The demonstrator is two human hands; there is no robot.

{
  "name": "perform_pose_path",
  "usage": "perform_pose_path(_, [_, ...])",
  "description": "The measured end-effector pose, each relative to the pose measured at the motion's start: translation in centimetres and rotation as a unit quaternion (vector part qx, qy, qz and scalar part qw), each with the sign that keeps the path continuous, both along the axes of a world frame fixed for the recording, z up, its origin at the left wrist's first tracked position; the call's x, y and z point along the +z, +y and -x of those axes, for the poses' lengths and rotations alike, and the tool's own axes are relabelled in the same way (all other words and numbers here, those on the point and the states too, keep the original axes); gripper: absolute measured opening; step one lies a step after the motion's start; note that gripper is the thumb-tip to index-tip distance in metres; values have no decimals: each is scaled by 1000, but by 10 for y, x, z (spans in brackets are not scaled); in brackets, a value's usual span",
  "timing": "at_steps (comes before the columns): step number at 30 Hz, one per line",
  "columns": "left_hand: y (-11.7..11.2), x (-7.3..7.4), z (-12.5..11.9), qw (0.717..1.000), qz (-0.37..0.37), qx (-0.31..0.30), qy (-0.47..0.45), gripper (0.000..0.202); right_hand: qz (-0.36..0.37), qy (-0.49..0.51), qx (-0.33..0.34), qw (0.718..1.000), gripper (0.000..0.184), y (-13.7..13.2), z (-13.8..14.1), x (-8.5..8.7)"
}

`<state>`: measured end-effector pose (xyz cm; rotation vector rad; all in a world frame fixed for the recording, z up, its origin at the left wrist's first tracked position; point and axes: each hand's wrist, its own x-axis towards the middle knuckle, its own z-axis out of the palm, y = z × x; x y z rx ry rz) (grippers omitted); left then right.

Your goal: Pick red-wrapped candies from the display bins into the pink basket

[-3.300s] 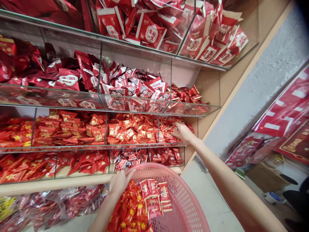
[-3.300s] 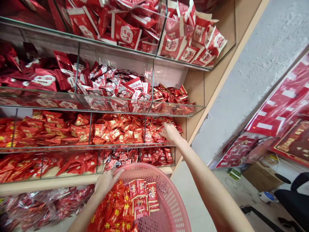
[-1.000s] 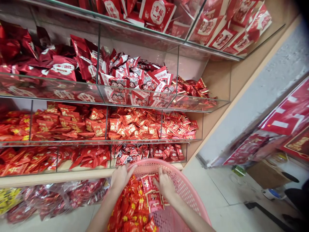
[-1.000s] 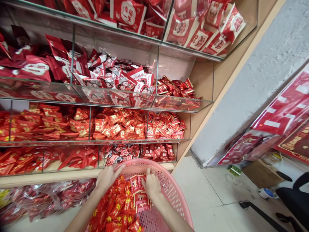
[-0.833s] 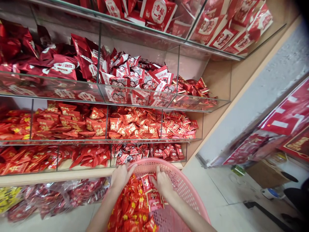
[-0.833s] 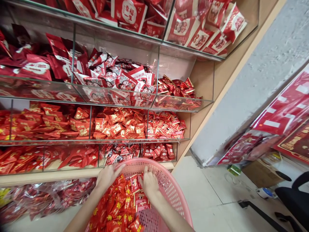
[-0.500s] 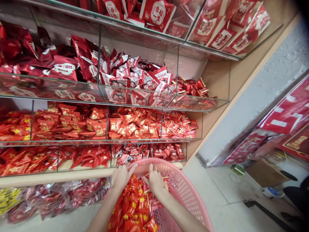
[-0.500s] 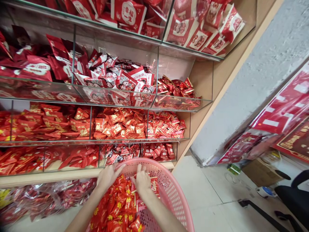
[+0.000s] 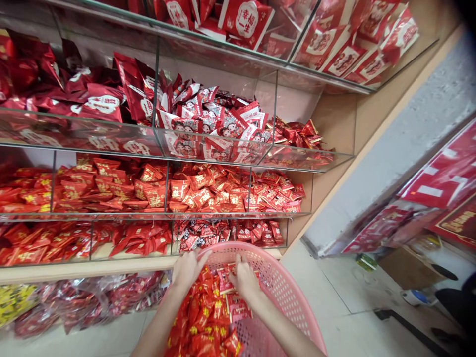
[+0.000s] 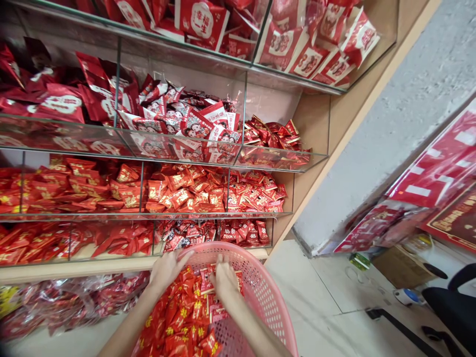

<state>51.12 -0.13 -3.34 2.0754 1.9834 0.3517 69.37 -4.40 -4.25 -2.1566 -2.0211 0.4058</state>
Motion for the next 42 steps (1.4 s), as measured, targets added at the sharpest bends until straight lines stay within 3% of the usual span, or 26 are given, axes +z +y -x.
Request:
perform_pose_path(5, [-2,4,-1,1000,8,0,1,69,-19,0,13,1000,38,-2,19,15])
perform_pose_path(9, [-2,3,0,1000,-2,-12,13,67,-36,-31,24,999,39,-2,39,14])
perform_pose_path(14, [0,-2,1,999,-19,-19,22,64,-39,-67,28,997,39,-3,38,18])
perform_pose_path(17, [1,-3,2,999,-22,-17,15,64,-41,-54,37,997,35,-7,23,48])
perform_pose_path(22, [0,2,2,1000,1,-7,1,66,-153,22,56,986,27,-1,-19,124])
perform_pose_path(26, [0,4,2,1000,1,-5,-7,66,-272,61,21,960,28,33,-56,174])
perform_pose_path(30, [1,0,3,1000,-8,-5,-17,63,-321,-14,-16,947,24,80,-73,202])
perform_pose_path(32, [0,-1,3,1000,-11,-6,-15,62,-310,-73,-25,948,27,99,-70,210])
perform_pose_path(37, [0,-1,3,1000,-9,-10,-9,62,-182,-138,-43,973,35,122,-54,214])
perform_pose_path(42, [1,0,3,1000,-6,-11,-8,62,-186,-158,-28,969,30,128,-54,210])
